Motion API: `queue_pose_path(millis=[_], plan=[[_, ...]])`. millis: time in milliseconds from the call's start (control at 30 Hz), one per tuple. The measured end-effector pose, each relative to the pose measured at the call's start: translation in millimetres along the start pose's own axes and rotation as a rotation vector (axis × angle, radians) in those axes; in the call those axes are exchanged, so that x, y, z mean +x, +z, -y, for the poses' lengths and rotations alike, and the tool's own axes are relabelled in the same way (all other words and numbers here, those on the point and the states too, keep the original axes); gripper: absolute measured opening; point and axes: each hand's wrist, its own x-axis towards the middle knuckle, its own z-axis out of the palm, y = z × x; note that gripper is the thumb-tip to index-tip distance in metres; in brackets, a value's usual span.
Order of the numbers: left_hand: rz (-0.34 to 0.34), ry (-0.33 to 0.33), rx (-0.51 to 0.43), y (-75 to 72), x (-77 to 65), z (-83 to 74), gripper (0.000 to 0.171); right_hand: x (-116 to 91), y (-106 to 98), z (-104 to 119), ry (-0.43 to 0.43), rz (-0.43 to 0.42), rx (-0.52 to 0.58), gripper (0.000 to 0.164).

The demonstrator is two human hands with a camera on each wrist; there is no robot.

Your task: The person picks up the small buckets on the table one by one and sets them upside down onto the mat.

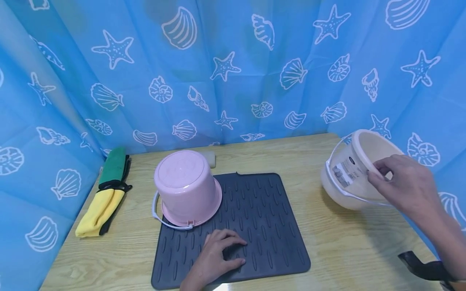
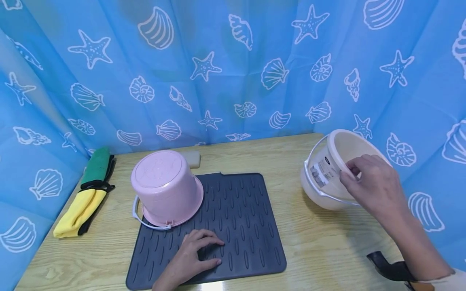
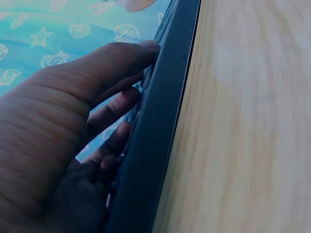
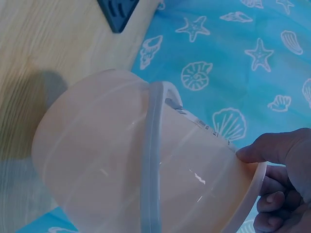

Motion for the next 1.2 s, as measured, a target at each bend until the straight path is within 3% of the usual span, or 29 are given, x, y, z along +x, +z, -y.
queue_pose_path(millis=[300,900,1200], plan=[[-0.005,0.018,-0.002,-0.1,0.1,1.9,0.034,4,2,17,-0.006,-0.094,0.044,0.011],[-0.015,0.043,0.004,-0.6,0.8,2.3,0.034,13,11,40,0.026,-0.170,0.164,0.012],[-0.001,0.012,0.001,-0.4,0.6,1.4,0.033,14,18,47,0.062,-0.198,0.211,0.014]])
